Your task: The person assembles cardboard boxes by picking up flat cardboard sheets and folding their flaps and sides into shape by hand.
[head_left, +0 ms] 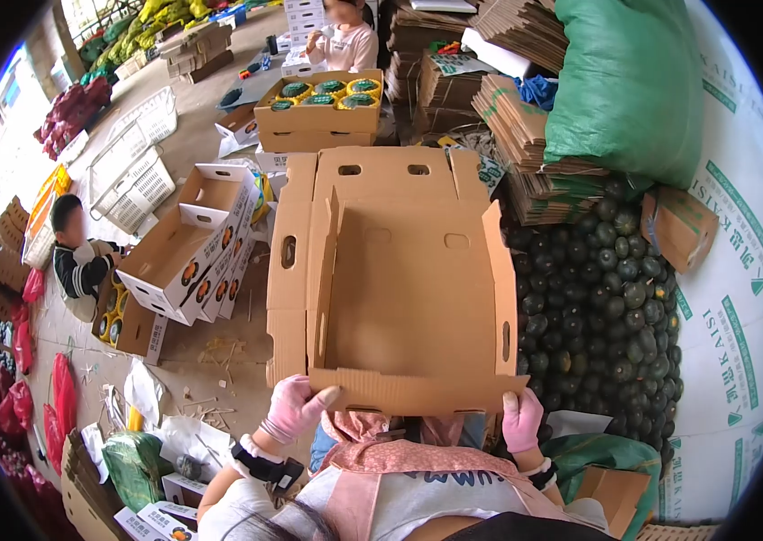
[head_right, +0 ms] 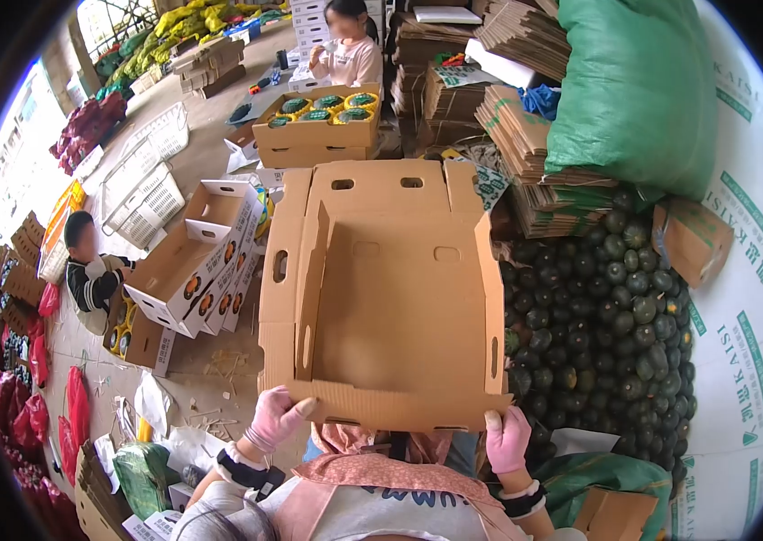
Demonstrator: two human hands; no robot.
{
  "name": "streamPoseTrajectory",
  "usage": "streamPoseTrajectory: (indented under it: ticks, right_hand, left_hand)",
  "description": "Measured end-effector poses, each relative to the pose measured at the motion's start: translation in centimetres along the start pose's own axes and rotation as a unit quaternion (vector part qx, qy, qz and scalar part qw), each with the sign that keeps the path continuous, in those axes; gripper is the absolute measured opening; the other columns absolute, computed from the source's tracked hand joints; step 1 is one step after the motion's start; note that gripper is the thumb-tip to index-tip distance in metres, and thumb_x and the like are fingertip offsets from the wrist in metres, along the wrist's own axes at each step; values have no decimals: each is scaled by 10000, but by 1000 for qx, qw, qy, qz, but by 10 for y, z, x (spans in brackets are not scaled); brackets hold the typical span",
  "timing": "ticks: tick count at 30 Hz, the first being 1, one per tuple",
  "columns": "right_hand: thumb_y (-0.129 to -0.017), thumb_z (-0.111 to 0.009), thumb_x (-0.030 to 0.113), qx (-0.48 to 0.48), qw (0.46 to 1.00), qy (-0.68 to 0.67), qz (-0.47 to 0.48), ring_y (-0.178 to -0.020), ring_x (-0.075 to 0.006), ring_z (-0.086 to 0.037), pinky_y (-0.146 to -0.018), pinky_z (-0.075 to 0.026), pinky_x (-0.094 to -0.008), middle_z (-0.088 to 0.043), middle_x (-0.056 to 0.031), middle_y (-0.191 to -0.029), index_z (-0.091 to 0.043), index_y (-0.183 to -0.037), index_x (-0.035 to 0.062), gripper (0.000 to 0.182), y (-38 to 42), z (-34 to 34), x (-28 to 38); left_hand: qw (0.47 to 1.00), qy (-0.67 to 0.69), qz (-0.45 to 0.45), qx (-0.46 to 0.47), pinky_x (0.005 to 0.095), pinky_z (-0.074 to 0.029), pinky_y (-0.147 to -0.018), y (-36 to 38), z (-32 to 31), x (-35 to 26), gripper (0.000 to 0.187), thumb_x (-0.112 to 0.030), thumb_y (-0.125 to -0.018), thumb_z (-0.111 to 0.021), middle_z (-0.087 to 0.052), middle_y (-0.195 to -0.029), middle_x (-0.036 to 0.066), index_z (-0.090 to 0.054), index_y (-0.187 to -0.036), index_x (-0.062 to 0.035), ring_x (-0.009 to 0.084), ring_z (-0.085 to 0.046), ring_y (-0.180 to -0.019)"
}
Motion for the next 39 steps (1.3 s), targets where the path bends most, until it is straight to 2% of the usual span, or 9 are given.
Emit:
streamPoseTrajectory:
  ticks: [4,8,12,16,25,31,33,36,39]
  right_hand:
    - [-849,-603,311,-65,994,80,-48,-801,-319,-550,-713,-464,-399,-563,-145,-911,-551,-1024,1,360,-10,4,12]
    - [-820,-599,337,115,933,247,236,-992,-347,-498,-900,-390,-497,-519,-169,-1096,-465,-1193,28,503,-36,-29,94]
    - [-744,-612,227,288,879,280,258,-1021,-318,-508,-900,-413,-449,-522,-148,-1107,-481,-1180,37,494,-27,-92,74]
    - [-703,-618,170,493,826,224,154,-1076,-298,-501,-878,-451,-416,-532,-129,-1103,-524,-1137,84,453,-16,-119,38]
    - [-748,-602,241,723,662,82,178,-926,-362,-593,-811,-484,-423,-607,-198,-974,-556,-1103,62,400,69,-135,24]
    - [-756,-605,400,694,695,3,188,-966,-360,-570,-829,-463,-436,-591,-205,-1008,-486,-1210,82,566,16,-102,57]
    - [-759,-577,427,444,877,132,126,-876,-337,-583,-734,-492,-428,-587,-164,-926,-525,-1043,69,460,-67,-70,66]
    - [-730,-646,316,115,936,330,40,-775,-342,-595,-631,-500,-421,-570,-156,-899,-491,-1021,74,409,-152,-27,30]
    - [-733,-665,232,191,945,255,-72,-915,-365,-596,-761,-502,-364,-591,-194,-1074,-509,-1141,23,484,-190,-46,-43]
  left_hand:
    - [985,-70,4,-155,291,-467,-654,-7,8,15,399,-315,-797,-685,-605,-880,140,-603,-1037,-6,187,-578,-763]
    - [840,-462,-161,-236,426,-389,-918,-11,-5,-57,404,-214,-718,-722,-528,-1079,138,-569,-1046,-36,278,-518,-1009]
    - [849,-435,-296,58,455,-351,-977,-21,-61,-44,539,-377,-691,-683,-528,-1118,95,-564,-1111,-62,261,-500,-1075]
    - [794,-512,-73,319,416,-452,-872,-30,-86,3,561,-359,-683,-698,-543,-1078,117,-552,-1141,-70,296,-526,-1038]
    - [679,-372,-78,628,440,-459,-832,32,-132,38,433,-340,-751,-639,-564,-1052,165,-569,-1106,-102,367,-556,-1010]
    - [784,-263,-101,553,424,-429,-927,-1,-104,-6,571,-380,-772,-620,-527,-1178,176,-494,-1247,-90,327,-516,-1102]
    - [883,-319,-125,321,399,-428,-942,-63,-64,-44,605,-256,-698,-692,-508,-1183,174,-487,-1238,-73,330,-501,-1091]
    - [901,-350,-229,-113,390,-457,-858,-125,7,-68,595,-199,-673,-707,-528,-1097,182,-483,-1204,-50,328,-525,-1003]
    - [976,-187,-52,-102,382,-449,-861,-183,26,14,524,-207,-706,-702,-532,-1154,193,-514,-1162,-33,341,-513,-1030]
Point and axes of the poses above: each hand's wrist, its own y-axis away from the middle knuckle, its own z-axis out of the back of the hand, x = y × z, the point moved 8 cm from there along -y, towards the middle knuckle
